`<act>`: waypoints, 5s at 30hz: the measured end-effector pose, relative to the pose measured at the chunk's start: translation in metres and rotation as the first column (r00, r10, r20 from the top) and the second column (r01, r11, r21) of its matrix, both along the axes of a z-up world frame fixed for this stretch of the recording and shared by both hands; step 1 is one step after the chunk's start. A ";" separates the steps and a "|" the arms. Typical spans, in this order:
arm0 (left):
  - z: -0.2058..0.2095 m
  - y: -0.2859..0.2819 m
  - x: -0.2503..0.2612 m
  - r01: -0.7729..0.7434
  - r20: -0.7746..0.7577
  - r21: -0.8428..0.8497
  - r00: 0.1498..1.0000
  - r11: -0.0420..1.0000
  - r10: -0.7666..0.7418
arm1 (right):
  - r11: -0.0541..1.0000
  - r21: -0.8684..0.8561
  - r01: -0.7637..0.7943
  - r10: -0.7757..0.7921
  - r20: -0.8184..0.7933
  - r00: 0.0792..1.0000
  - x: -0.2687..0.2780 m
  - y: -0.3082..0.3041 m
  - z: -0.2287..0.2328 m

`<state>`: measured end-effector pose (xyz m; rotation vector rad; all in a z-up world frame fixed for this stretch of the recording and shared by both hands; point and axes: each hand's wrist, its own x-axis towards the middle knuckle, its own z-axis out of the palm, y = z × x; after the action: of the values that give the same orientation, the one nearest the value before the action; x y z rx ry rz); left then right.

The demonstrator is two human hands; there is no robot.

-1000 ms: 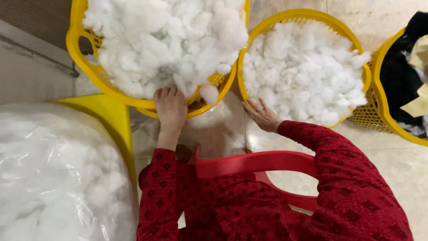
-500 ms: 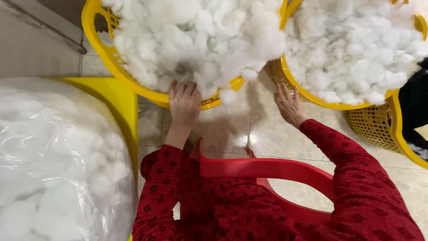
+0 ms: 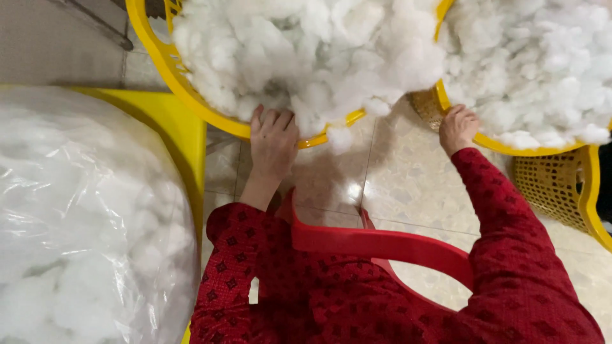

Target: The person repeatedly pulls white synthetic stuffing from a large plastic bag and places it into a yellow basket. A brown teddy bear is briefly moved aside and then placed into the basket on top of the stuffing.

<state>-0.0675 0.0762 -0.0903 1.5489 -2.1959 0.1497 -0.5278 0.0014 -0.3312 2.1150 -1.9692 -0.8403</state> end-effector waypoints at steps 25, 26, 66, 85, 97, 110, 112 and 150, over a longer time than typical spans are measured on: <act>0.002 0.007 -0.004 0.075 0.036 -0.145 0.997 0.987 -0.070 | 0.559 -0.148 -0.816 0.813 0.288 0.505 0.124 -0.011 -0.006; -0.002 0.010 -0.006 0.096 0.057 -0.132 0.994 0.987 -0.089 | 0.609 -0.066 -0.791 0.756 0.351 0.552 0.117 0.000 -0.005; 0.018 0.124 -0.058 0.112 -0.536 0.424 0.831 0.899 0.150 | 0.842 0.484 -0.237 -0.471 0.875 0.115 0.147 0.070 0.267; -0.041 0.100 -0.037 -0.170 -0.480 0.423 0.791 0.890 0.380 | 0.770 0.332 -0.544 0.233 0.648 0.725 0.174 0.066 0.347; 0.022 0.098 -0.052 -0.370 -0.369 0.478 0.739 0.797 0.564 | 0.751 -0.431 -0.500 0.620 0.721 0.309 0.215 0.037 0.304; 0.102 0.065 -0.087 0.184 -0.994 0.081 0.086 0.980 0.066 | 0.932 0.067 -0.355 -0.124 0.982 -0.139 0.169 0.056 0.389; 0.119 0.095 -0.086 0.107 -0.982 0.126 0.158 0.986 0.108 | 0.911 0.041 -0.410 -0.095 0.989 -0.114 0.178 0.074 0.405; 0.286 0.465 0.125 -0.554 0.004 0.370 0.804 0.746 0.595 | -0.373 0.200 -0.906 0.603 0.795 -0.073 0.563 0.280 0.493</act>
<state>0.0579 0.5415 0.1953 2.3483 -1.6385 -0.1604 0.0353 0.2818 0.1623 3.2601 0.9226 -0.9090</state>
